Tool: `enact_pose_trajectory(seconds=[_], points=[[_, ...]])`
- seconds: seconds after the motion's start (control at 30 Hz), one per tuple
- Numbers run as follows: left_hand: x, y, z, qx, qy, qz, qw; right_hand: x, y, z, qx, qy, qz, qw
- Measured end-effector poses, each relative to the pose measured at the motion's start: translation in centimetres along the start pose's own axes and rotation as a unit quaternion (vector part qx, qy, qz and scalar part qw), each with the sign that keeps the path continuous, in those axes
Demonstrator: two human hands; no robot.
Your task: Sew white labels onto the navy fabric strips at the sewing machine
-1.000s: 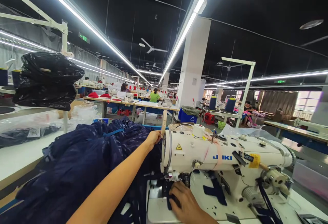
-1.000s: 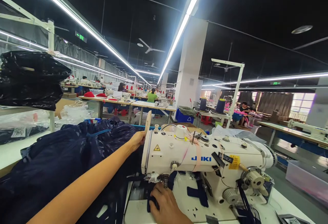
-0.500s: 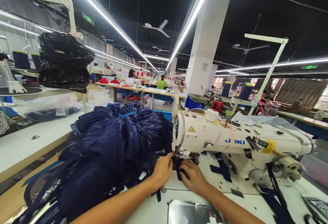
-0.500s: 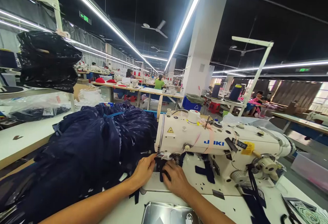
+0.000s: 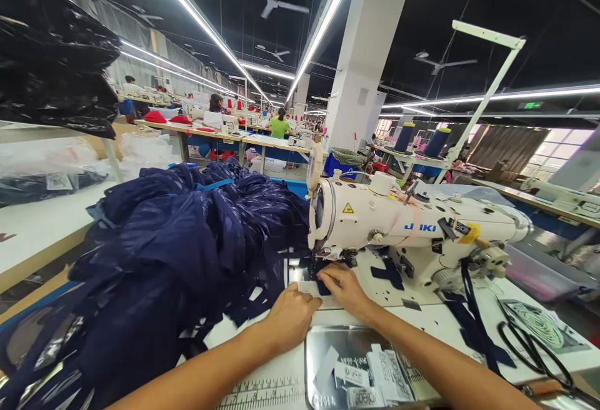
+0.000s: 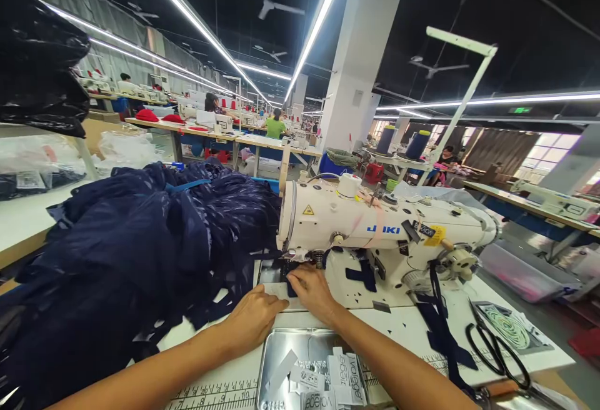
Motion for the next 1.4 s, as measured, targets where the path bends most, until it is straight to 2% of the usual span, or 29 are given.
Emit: enact_pose_trajectory(seconds=[0.03,0.1,0.17,0.3,0.4,0.47,0.57,0.63,0.67,0.73,0.87,0.93,1.07,1.17,1.2,1.27,1.33,1.4], points=[[0.0,0.0,0.0,0.002,0.002,0.001,1.000,-0.3,0.4,0.1,-0.011,0.059,-0.064,0.996],[0.0,-0.2,-0.1,-0.002,0.007,0.007,1.000,-0.8,1.4,0.4,-0.031,0.166,-0.196,0.966],[0.3,-0.9,-0.1,-0.022,0.003,0.019,1.000,-1.0,1.6,0.7,-0.052,0.218,-0.265,0.938],[1.9,-3.8,-0.2,-0.115,-0.049,0.076,0.989,-1.5,-0.5,1.0,-0.083,0.195,-0.216,0.953],[3.4,-6.0,-0.4,-0.173,-0.109,0.214,0.955,-1.5,-2.0,1.4,-0.089,0.169,-0.191,0.963],[4.1,-6.0,-0.9,-0.139,-0.147,0.365,0.909,-0.7,-2.5,1.3,-0.081,0.133,-0.186,0.970],[2.6,-4.3,-2.2,0.028,-0.137,0.585,0.799,1.0,-2.6,1.0,-0.059,0.071,-0.180,0.979],[1.1,-3.4,-2.8,0.103,-0.116,0.658,0.737,1.5,-2.5,1.0,-0.056,0.060,-0.187,0.979],[0.6,-3.1,-3.0,0.113,-0.113,0.675,0.720,1.5,-2.4,1.1,-0.056,0.063,-0.196,0.977],[0.4,-2.6,-3.3,0.096,-0.122,0.695,0.702,1.2,-2.3,1.3,-0.064,0.074,-0.213,0.972],[1.0,-1.6,-3.1,0.051,-0.153,0.710,0.686,0.9,-2.0,1.8,-0.087,0.080,-0.202,0.972],[0.9,-1.0,-3.1,0.074,-0.153,0.711,0.683,1.0,-1.8,1.9,-0.083,0.079,-0.191,0.975],[0.4,-0.1,-3.1,0.154,-0.132,0.703,0.682,1.3,-1.5,2.0,-0.065,0.067,-0.191,0.977],[0.2,0.3,-3.1,0.177,-0.123,0.669,0.712,0.9,-1.4,2.2,-0.064,0.068,-0.202,0.975],[0.3,0.4,-3.1,0.168,-0.124,0.648,0.732,0.8,-1.3,2.2,-0.064,0.072,-0.205,0.974],[0.9,0.2,-3.1,0.110,-0.134,0.583,0.794,0.5,-1.3,2.3,-0.065,0.083,-0.205,0.973],[1.7,-0.7,-3.0,0.013,-0.138,0.480,0.866,0.3,-1.4,2.3,-0.067,0.097,-0.194,0.974],[2.0,-1.7,-2.7,-0.075,-0.120,0.376,0.916,0.2,-1.5,2.2,-0.064,0.104,-0.185,0.975]])
Point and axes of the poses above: each hand's wrist, its own z-axis away from the middle knuckle, its own y-axis out of the palm, x = y × z, the point moved 7 cm from there along -z, towards the middle knuckle, and after that the axes turned 15 degrees about -y, right-handed, at the moved point
